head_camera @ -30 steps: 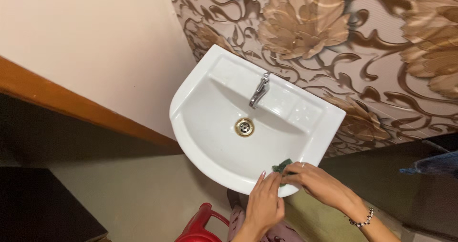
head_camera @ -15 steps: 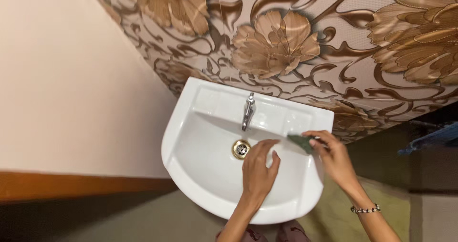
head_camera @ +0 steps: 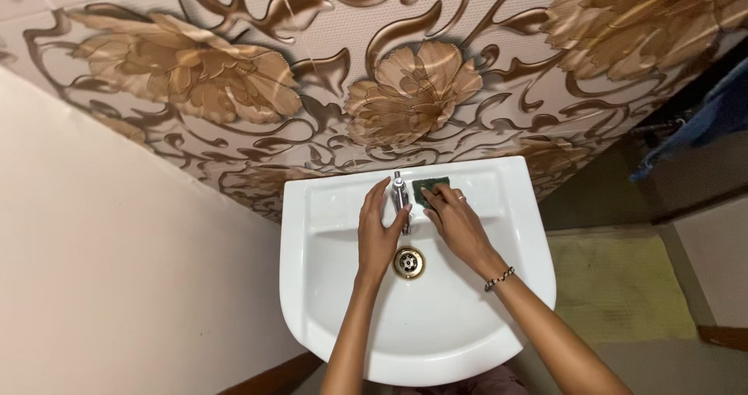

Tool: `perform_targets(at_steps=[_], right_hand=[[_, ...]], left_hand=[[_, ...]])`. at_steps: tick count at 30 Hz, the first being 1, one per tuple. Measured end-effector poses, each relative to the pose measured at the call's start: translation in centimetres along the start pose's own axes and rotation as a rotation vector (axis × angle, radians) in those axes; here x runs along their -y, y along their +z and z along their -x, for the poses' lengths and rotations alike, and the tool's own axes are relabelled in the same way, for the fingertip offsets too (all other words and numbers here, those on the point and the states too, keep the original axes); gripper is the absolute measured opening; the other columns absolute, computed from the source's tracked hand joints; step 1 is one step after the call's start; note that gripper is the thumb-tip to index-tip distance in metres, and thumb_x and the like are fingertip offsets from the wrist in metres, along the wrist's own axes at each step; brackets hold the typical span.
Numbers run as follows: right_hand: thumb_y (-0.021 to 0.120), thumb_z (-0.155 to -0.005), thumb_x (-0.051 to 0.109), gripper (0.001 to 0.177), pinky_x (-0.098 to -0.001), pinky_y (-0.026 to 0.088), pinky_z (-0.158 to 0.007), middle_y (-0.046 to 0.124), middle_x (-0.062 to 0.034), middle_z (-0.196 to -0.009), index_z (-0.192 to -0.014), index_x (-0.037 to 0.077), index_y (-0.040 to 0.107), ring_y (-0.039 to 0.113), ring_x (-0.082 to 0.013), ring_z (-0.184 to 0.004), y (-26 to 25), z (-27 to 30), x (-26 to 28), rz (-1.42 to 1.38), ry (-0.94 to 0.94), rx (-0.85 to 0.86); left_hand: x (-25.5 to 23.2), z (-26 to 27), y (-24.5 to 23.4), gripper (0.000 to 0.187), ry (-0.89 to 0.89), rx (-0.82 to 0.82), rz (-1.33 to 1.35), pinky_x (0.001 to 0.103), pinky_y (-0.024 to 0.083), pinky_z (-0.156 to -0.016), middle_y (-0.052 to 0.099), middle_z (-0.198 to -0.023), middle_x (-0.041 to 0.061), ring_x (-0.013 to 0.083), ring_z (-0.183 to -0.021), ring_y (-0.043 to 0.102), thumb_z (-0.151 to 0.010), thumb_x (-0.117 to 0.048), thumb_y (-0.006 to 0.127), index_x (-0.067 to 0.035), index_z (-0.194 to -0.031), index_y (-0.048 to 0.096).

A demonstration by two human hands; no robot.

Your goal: The person scrubs a white bathroom sink with a green sponge, focusing on the basin, faucet, and surrounding surfaces. They repeatedly rinse the sponge under running water and continue scrubbing different areas of the sink throughout the clip.

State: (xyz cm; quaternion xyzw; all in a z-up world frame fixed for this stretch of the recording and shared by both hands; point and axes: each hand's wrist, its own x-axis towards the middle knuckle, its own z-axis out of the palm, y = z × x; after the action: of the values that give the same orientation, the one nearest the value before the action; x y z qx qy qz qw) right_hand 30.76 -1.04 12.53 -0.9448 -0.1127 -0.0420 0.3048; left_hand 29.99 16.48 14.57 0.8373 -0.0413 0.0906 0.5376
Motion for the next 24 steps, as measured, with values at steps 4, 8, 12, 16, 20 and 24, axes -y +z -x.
perform_targets(at_steps=[4,8,12,16,20,24], right_hand=[[0.063,-0.096,0.016,0.045,-0.0467,0.046,-0.097,0.058,-0.0186,-0.130,-0.139,0.004,0.060,0.055,-0.0381,-0.112,0.5,-1.5,-0.5,0.004,-0.106,-0.091],[0.061,-0.095,0.011,0.045,-0.0474,0.046,-0.097,0.058,-0.0202,-0.132,-0.139,0.002,0.060,0.054,-0.0391,-0.116,2.5,-2.4,-0.1,-0.023,-0.202,-0.145],[0.061,-0.098,0.009,0.039,-0.0458,0.046,-0.099,0.061,-0.0173,-0.127,-0.137,0.005,0.062,0.055,-0.0363,-0.112,1.5,-0.7,-0.6,-0.089,-0.102,0.035],[0.053,-0.085,-0.011,0.052,-0.0441,0.048,-0.102,0.063,-0.0161,-0.130,-0.133,0.006,0.065,0.058,-0.0339,-0.113,1.1,-0.7,-1.8,-0.071,-0.148,-0.043],[0.049,-0.083,-0.017,0.053,-0.0454,0.048,-0.103,0.062,-0.0187,-0.128,-0.131,0.001,0.064,0.057,-0.0367,-0.115,2.8,-2.9,-0.3,-0.096,-0.203,-0.182],[0.051,-0.089,-0.012,0.050,-0.0474,0.046,-0.094,0.060,-0.0199,-0.121,-0.137,-0.001,0.060,0.054,-0.0385,-0.108,1.0,-1.3,0.3,-0.235,-0.136,-0.045]], left_hand=[[1.3,-1.4,0.2,0.065,0.073,0.075,0.022,0.041,0.041,-0.114,0.051,-0.152,0.021,0.0329,-0.140,0.050,-0.089,-0.020,0.076,-0.002,-0.146,0.051],[2.2,-1.8,0.9,0.064,0.016,0.115,0.162,0.037,0.044,-0.113,0.058,-0.147,0.021,0.0297,-0.135,0.059,-0.089,-0.016,0.076,0.000,-0.146,0.052],[2.9,-2.3,0.5,0.067,0.053,0.133,0.106,0.036,0.047,-0.108,0.065,-0.138,0.021,0.0283,-0.129,0.063,-0.081,-0.006,0.081,0.001,-0.142,0.054],[2.9,-2.5,0.1,0.068,0.021,0.140,0.036,0.036,0.049,-0.104,0.069,-0.132,0.018,0.0270,-0.124,0.066,-0.077,-0.002,0.079,-0.001,-0.142,0.056],[2.3,-2.2,0.3,0.066,-0.041,0.117,-0.016,0.038,0.049,-0.102,0.071,-0.127,0.019,0.0292,-0.122,0.067,-0.077,-0.001,0.080,-0.004,-0.139,0.059],[1.9,-2.1,0.8,0.062,-0.033,0.087,-0.030,0.039,0.050,-0.101,0.071,-0.128,0.018,0.0299,-0.122,0.067,-0.079,-0.001,0.078,-0.005,-0.139,0.059]])
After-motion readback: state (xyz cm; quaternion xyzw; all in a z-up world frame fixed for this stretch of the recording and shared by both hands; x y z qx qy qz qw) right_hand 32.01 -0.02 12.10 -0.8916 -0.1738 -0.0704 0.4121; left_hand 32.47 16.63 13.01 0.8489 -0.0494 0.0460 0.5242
